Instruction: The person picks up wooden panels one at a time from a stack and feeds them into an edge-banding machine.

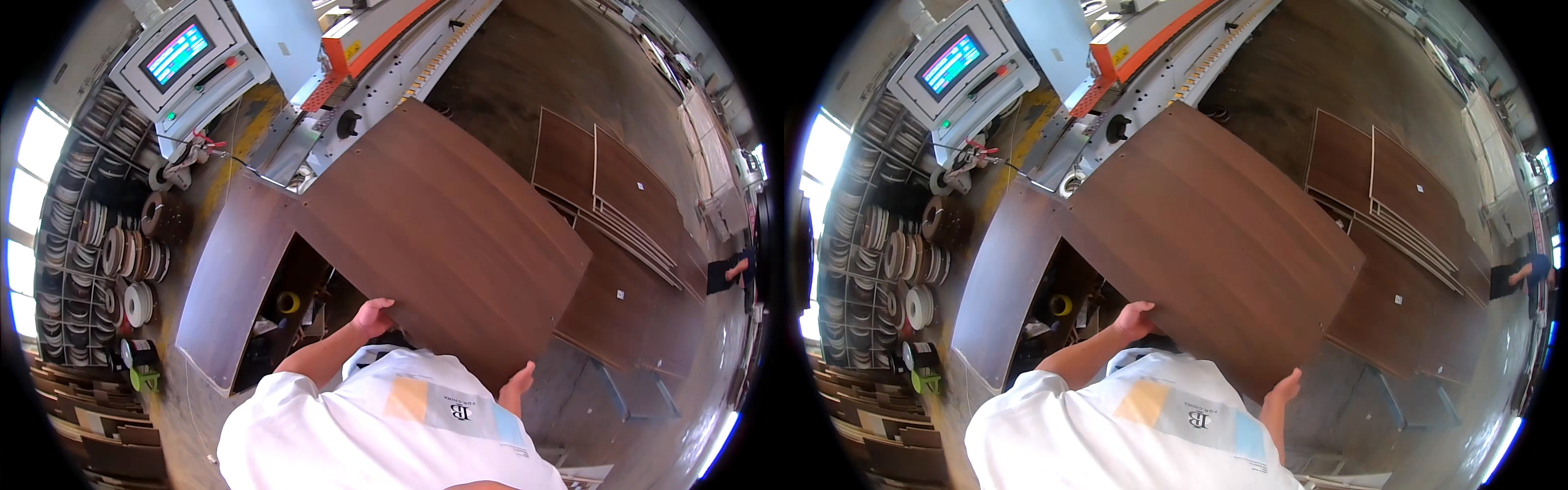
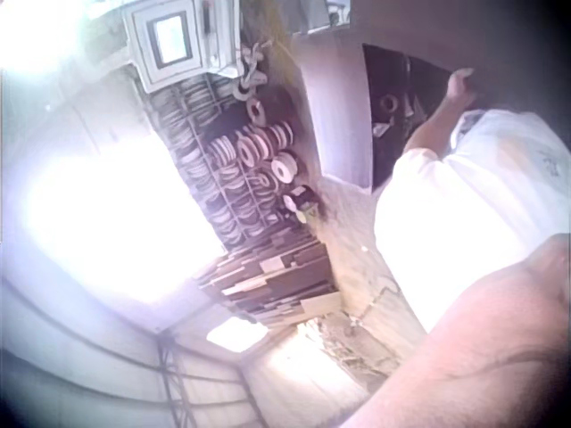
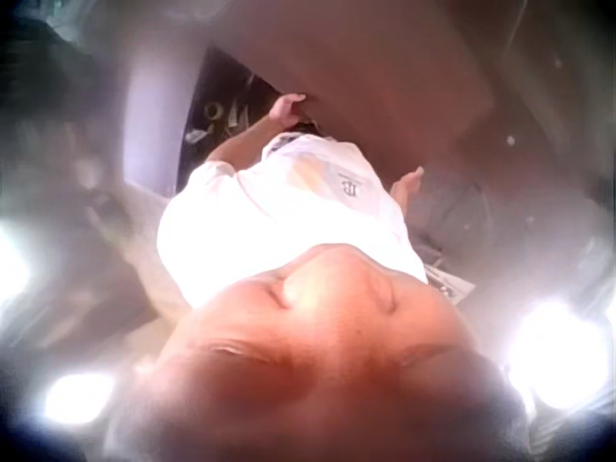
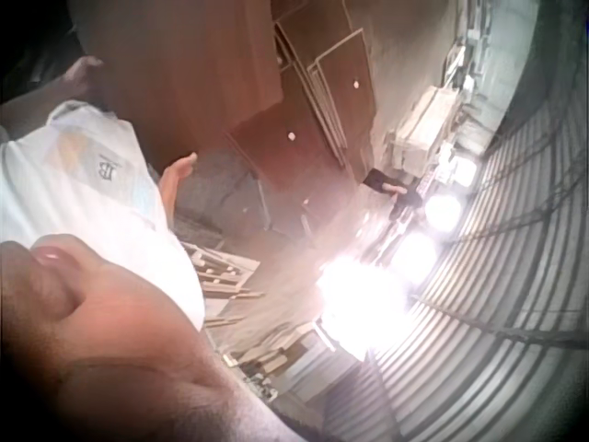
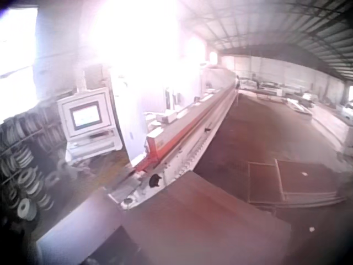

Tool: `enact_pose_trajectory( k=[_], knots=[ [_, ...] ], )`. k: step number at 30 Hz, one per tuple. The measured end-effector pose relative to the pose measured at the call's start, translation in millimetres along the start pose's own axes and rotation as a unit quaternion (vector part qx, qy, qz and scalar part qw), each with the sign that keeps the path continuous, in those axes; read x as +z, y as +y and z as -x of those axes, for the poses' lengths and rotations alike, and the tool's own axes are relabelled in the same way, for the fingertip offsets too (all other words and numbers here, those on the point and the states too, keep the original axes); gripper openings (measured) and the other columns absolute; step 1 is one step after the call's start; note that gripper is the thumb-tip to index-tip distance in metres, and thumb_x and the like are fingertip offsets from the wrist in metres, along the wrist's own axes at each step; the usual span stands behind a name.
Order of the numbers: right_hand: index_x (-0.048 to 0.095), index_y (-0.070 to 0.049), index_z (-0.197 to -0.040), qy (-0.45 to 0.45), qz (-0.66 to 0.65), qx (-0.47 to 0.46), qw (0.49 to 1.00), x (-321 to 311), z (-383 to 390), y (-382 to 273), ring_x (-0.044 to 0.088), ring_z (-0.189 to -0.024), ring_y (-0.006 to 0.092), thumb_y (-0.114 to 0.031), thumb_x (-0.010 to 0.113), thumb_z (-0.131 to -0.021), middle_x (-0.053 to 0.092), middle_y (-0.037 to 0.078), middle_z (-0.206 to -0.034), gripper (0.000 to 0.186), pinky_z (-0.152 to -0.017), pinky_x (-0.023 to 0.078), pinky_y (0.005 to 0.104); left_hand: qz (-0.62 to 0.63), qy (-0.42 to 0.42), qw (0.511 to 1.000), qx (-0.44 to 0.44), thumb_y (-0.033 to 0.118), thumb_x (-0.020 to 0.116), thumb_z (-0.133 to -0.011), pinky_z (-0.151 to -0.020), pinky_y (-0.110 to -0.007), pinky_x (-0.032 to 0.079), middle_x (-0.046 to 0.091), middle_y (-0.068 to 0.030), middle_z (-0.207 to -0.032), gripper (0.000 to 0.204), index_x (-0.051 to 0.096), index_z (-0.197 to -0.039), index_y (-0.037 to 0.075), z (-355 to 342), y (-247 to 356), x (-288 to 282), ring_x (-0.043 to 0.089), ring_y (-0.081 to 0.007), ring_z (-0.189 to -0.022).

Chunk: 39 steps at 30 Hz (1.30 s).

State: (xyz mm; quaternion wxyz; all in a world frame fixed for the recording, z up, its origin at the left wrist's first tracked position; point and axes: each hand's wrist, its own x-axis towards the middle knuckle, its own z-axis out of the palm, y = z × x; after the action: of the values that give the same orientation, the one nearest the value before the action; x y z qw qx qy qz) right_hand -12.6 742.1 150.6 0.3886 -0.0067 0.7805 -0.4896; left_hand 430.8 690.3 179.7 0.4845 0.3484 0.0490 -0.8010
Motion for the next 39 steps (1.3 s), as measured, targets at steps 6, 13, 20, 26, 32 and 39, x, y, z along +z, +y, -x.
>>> enact_pose_trajectory(
  k=[6,13,20,26,32,39],
  knots=[
    [0.065,0.008,-0.115,-0.089,0.009,-0.033,0.995,91.0,35.6,1.2,0.067,-0.098,0.0292,-0.039,0.054,-0.092,0.069,0.016,-0.112,0.053,-0.086,0.054,0.0389,0.055,0.035,0.992,0.109,0.013,0.065,-0.085,-0.113,-0.046,0.039,0.062,-0.0101,-0.130,0.048,0.056,-0.132,0.006,10.4,46.3,-68.4,0.055,-0.0298,-0.124],
    [0.064,0.006,-0.113,-0.261,0.149,-0.090,0.950,143.5,55.1,-13.6,0.064,-0.099,0.0223,-0.029,0.065,-0.095,0.068,0.013,-0.113,0.040,-0.086,0.050,0.0359,0.014,0.212,0.962,0.172,0.032,0.062,-0.098,-0.096,-0.042,0.051,0.064,-0.0086,-0.127,0.040,0.056,-0.130,0.008,13.6,93.5,-60.4,0.064,-0.0230,-0.110],
    [0.064,0.005,-0.112,-0.297,0.226,-0.120,0.920,185.6,90.0,-37.5,0.063,-0.098,0.0196,-0.025,0.072,-0.092,0.068,0.012,-0.111,0.037,-0.085,0.049,0.0336,-0.143,0.295,0.935,0.135,0.045,0.050,-0.104,-0.075,-0.035,0.058,0.059,-0.0065,-0.098,0.040,0.055,-0.117,0.007,15.7,74.7,-30.5,0.065,-0.0180,-0.085],
    [0.064,0.003,-0.105,-0.277,0.271,-0.138,0.912,211.0,82.0,-58.7,0.063,-0.087,0.0173,-0.028,0.074,-0.092,0.069,0.010,-0.101,0.035,-0.076,0.050,0.0330,-0.128,0.265,0.940,0.173,0.044,0.041,-0.107,-0.075,-0.036,0.057,0.064,-0.0077,-0.102,0.044,0.058,-0.119,0.005,-5.2,78.0,-18.8,0.065,-0.0198,-0.083],
    [0.066,0.003,-0.107,-0.272,0.282,-0.154,0.907,233.3,57.8,-74.5,0.064,-0.089,0.0171,-0.028,0.073,-0.092,0.069,0.010,-0.103,0.035,-0.078,0.050,0.0334,-0.120,0.261,0.940,0.185,0.042,0.041,-0.108,-0.073,-0.036,0.057,0.066,-0.0091,-0.101,0.044,0.060,-0.116,0.003,-33.2,91.6,-4.7,0.064,-0.0195,-0.081],
    [0.065,0.004,-0.112,-0.290,0.277,-0.157,0.902,277.4,19.1,-101.3,0.064,-0.099,0.0201,-0.033,0.074,-0.092,0.070,0.012,-0.111,0.043,-0.087,0.050,0.0356,-0.108,0.233,0.946,0.197,0.042,0.045,-0.106,-0.069,-0.036,0.057,0.066,-0.0078,-0.092,0.043,0.062,-0.109,0.003,-85.6,115.7,9.7,0.064,-0.0186,-0.076]
  ],
)
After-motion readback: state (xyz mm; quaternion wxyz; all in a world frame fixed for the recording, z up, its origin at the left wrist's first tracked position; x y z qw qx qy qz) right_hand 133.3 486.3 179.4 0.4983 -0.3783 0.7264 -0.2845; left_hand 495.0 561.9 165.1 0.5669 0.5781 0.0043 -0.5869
